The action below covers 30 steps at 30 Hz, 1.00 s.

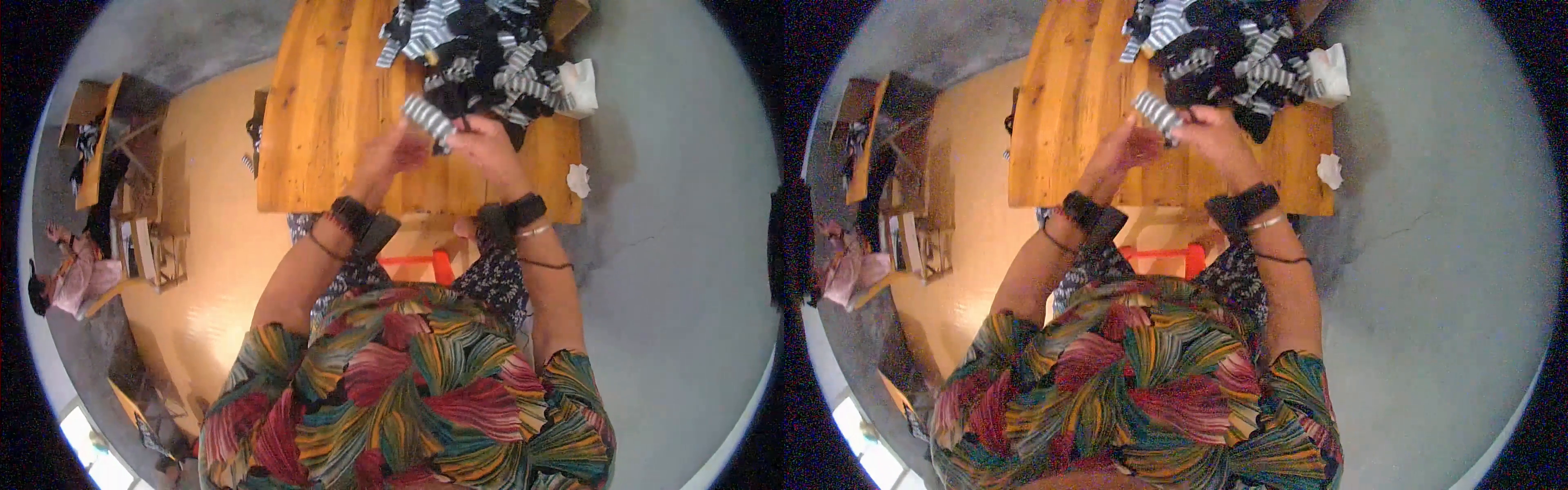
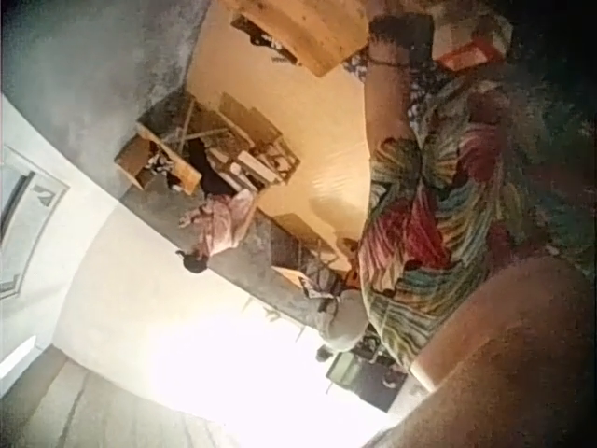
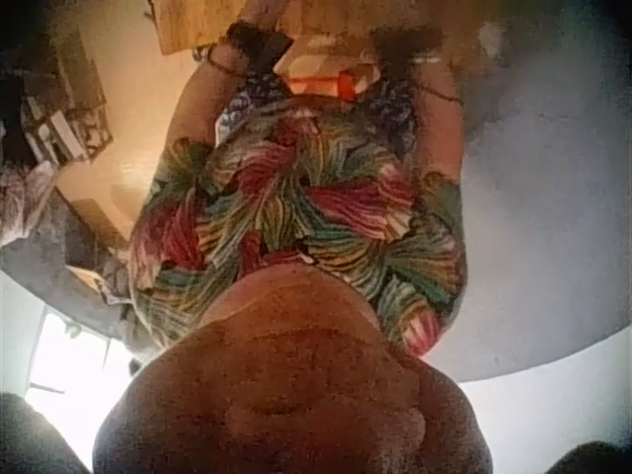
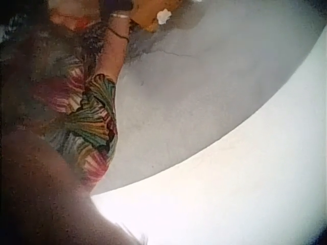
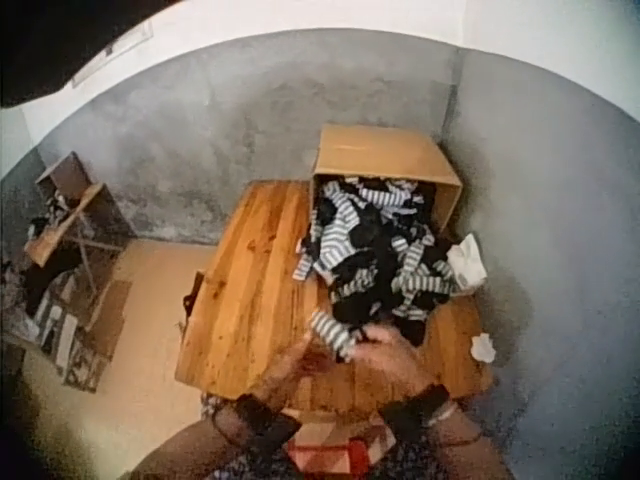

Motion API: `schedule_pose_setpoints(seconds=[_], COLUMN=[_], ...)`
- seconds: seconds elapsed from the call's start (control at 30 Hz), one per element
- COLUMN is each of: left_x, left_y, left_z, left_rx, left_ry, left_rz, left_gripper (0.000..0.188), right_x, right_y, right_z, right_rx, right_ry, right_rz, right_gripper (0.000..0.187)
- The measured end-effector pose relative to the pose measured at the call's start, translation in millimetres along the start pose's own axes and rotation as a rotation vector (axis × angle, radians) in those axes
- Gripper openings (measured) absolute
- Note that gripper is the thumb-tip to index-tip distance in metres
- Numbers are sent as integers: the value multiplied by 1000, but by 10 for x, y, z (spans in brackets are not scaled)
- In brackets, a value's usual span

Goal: Wrapping a small piece of black fabric around a striped fabric sleeve that is placed on a thin rod.

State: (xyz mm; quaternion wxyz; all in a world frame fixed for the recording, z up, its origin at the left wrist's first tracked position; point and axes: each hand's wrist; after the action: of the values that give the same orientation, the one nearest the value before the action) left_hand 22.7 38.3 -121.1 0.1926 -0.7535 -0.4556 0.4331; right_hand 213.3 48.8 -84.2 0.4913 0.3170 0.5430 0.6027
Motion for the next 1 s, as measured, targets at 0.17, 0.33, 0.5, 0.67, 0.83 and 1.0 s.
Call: schedule_pose_setpoints(seconds=[0.17, 0.33, 0.5, 0.67, 0.83, 1.0], left_x=[-76, -232, -526, -751, -997, -1060], left_y=[180, 173, 75, 80, 88, 56], left_z=[-29, 35, -130, -156, -251, -176], left_rx=[-158, -131, 8, 359, 483, 647], left_ry=[147, 100, 40, 104, 186, 309], left_rz=[-55, -122, -419, -684, -862, -808], left_gripper=[22, 14, 11, 18, 22, 23], right_x=[-450, -694, -711, -711, -787, -886], right_y=[-433, -313, 54, 357, 492, 534], right_z=[-418, -549, -624, -818, -850, -755], right_rx=[76, 173, 230, 355, 394, 327], right_ry=[64, -236, -249, -279, -301, -248], right_rz=[-33, -190, -198, -16, -17, -66], right_gripper=[13, 9, 9, 10, 10, 13])
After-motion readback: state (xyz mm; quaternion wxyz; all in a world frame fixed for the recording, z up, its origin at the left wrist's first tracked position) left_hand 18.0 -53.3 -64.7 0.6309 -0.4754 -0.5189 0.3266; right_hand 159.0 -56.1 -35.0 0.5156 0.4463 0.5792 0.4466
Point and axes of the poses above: each hand's wrist, its own x-axis towards the middle knuckle, its own z-axis out of the back of the hand, y = z × x, and after that the axes turned 13 degrees about -x, right-handed
